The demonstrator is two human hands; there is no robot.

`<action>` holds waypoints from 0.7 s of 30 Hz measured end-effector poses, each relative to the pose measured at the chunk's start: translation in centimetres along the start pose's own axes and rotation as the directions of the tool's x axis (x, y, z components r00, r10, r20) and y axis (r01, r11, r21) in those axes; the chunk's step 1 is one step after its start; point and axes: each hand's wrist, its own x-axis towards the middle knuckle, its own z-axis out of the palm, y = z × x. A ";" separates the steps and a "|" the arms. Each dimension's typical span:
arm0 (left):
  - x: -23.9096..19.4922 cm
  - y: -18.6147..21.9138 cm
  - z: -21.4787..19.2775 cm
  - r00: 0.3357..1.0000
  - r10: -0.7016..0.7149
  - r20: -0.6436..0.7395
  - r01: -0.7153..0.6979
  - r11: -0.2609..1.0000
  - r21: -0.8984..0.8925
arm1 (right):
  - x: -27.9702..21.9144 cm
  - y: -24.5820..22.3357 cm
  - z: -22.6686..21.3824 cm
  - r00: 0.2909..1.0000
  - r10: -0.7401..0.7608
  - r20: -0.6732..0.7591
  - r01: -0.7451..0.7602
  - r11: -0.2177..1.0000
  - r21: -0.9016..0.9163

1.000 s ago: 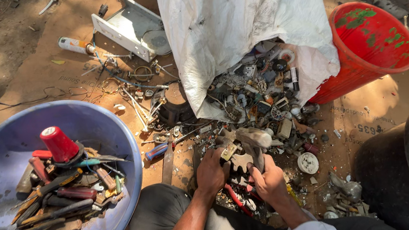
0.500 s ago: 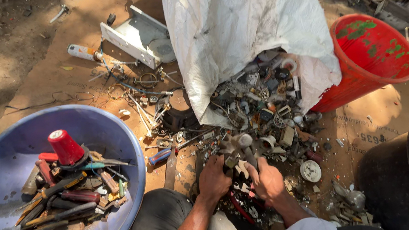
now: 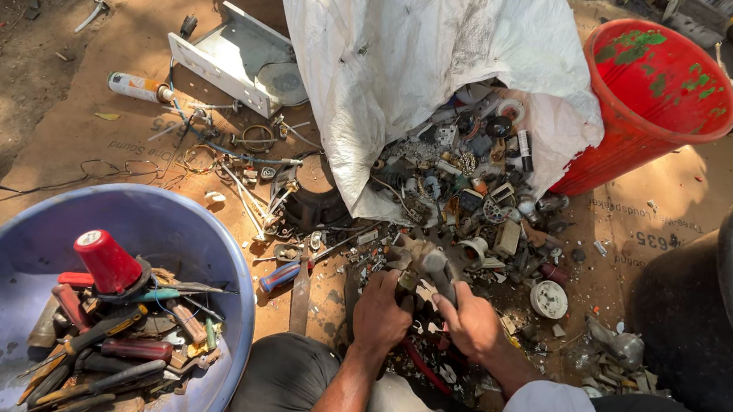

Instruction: The person sits on the ground and uses a hammer and pliers to break apart a small electronic component. They repeatedly strike the component with the hammer and use pliers to pull off pieces, working over a metal gear used as a makeshift anvil.

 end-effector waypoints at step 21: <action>0.3 0.3 0.0 0.992 0.102 -0.080 -0.119 0.960 -0.254 | -8.0 3.9 2.1 0.905 0.398 0.151 -0.367 0.551 0.750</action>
